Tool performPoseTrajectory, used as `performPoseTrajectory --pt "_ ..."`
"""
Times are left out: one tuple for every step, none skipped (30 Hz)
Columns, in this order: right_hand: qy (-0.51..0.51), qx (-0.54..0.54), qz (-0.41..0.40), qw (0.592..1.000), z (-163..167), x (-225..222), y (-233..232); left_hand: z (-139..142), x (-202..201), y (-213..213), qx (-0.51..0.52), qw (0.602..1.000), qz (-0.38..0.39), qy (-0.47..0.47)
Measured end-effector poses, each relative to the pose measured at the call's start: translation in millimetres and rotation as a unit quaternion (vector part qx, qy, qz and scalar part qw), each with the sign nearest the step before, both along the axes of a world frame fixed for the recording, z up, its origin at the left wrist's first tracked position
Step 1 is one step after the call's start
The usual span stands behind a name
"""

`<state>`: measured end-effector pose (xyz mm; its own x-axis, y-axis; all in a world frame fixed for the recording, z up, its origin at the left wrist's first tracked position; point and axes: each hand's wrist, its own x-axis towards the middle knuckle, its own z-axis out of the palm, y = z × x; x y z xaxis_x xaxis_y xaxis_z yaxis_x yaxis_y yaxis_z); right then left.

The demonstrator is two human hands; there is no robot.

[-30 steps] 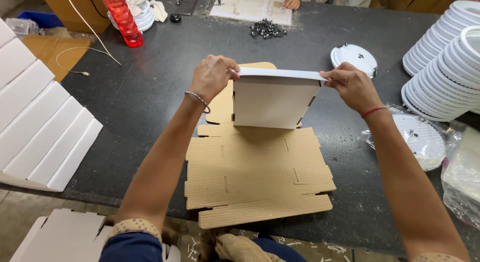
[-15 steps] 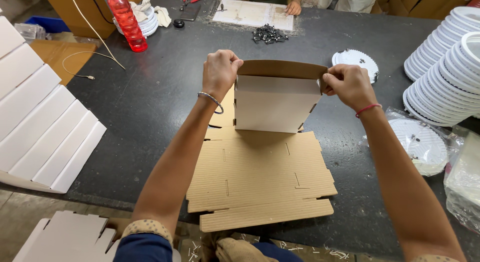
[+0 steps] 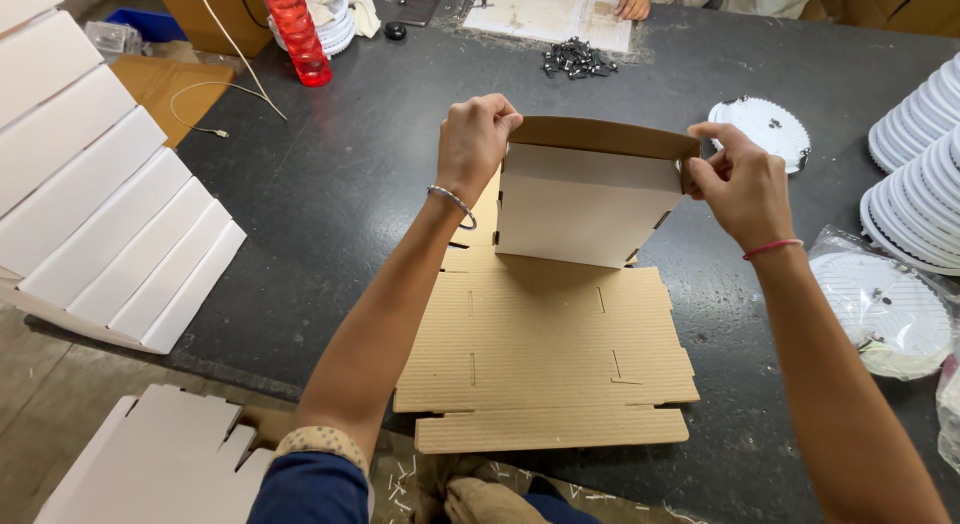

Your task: The person folds flat cardboard blanks into boxes on a workbench, pressing the sides and tucking the flaps to form each box. They place a plastic-wrapped round light fixture into one finished box, fold it closed, and set it aside, then begin folding another blank.

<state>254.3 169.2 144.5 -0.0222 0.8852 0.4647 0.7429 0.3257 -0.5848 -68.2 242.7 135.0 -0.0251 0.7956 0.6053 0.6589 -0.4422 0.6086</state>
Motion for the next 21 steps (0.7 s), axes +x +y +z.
performPoseTrajectory --pt "0.003 0.010 0.000 1.000 -1.6 -1.8 -0.9 -1.4 -1.0 -3.5 0.015 1.000 -0.006 -0.012" --pt "0.005 0.020 -0.001 1.000 -3.4 -3.1 -2.3 -2.9 -0.9 -7.2 0.030 0.999 -0.013 -0.024" --pt "0.006 0.030 -0.004 1.000 -5.2 -3.9 -4.2 -4.9 -1.3 -11.5 0.047 0.999 -0.012 -0.018" --pt "0.014 0.040 -0.005 0.999 -7.1 -4.6 -6.7 -7.0 -2.3 -16.1 0.065 0.998 -0.012 -0.012" --pt "0.022 0.049 -0.006 0.999 -10.2 -6.0 -10.3 -9.2 -2.3 -20.5 0.081 0.997 -0.011 -0.006" --pt "0.031 0.059 -0.006 0.998 -12.8 -7.5 -12.9 -10.7 -1.3 -23.3 0.078 0.997 -0.009 -0.010" --pt "0.032 0.065 -0.010 0.997 -14.0 -8.5 -14.5 -10.5 -0.8 -23.9 0.078 0.997 -0.006 -0.013" --pt "0.033 0.070 -0.013 0.997 -15.3 -9.0 -17.1 -10.5 0.0 -24.3 0.074 0.997 -0.002 -0.016" --pt "0.035 0.072 -0.014 0.997 -15.3 -9.3 -18.2 -9.7 1.1 -23.1 0.067 0.998 -0.005 -0.012" --pt "0.028 0.068 -0.020 0.997 -14.7 -9.6 -18.3 -7.3 2.1 -19.5 0.060 0.998 -0.006 -0.008" --pt "0.019 0.064 -0.023 0.998 -13.7 -9.5 -18.7 -5.5 3.2 -16.3 0.054 0.999 -0.005 -0.004" --pt "0.010 0.061 -0.025 0.998 -12.0 -9.7 -17.1 -4.1 4.0 -13.4 0.065 0.998 -0.003 0.011" --pt "0.010 0.062 -0.023 0.998 -10.3 -9.9 -15.8 -2.4 5.5 -9.9 0.078 0.997 -0.001 0.026" --pt "0.010 0.062 -0.021 0.998 -10.1 -10.6 -16.4 -2.4 6.2 -8.5 0.089 0.995 0.000 0.042" --pt "0.011 0.061 -0.021 0.998 -9.6 -11.1 -16.4 -3.1 7.2 -7.8 0.086 0.995 0.009 0.048" --pt "0.013 0.062 -0.020 0.998 -9.7 -11.9 -16.7 -4.4 8.6 -7.8 0.082 0.995 0.016 0.055" --pt "0.014 0.061 -0.021 0.998 -10.0 -12.5 -17.6 -6.2 9.3 -8.8 0.077 0.995 0.022 0.061" --pt "0.016 0.062 -0.023 0.998 -10.3 -12.7 -18.6 -7.5 9.7 -9.4 0.077 0.995 0.020 0.054" --pt "0.025 0.058 -0.020 0.998 -10.8 -13.0 -19.5 -8.0 10.4 -9.2 0.079 0.996 0.018 0.048" --pt "0.035 0.054 -0.017 0.998 -11.1 -13.0 -20.3 -8.5 10.4 -9.4 0.081 0.996 0.015 0.041" --pt "0.044 0.049 -0.014 0.998 -11.2 -12.8 -21.0 -8.4 9.4 -9.4 0.072 0.997 0.010 0.030"
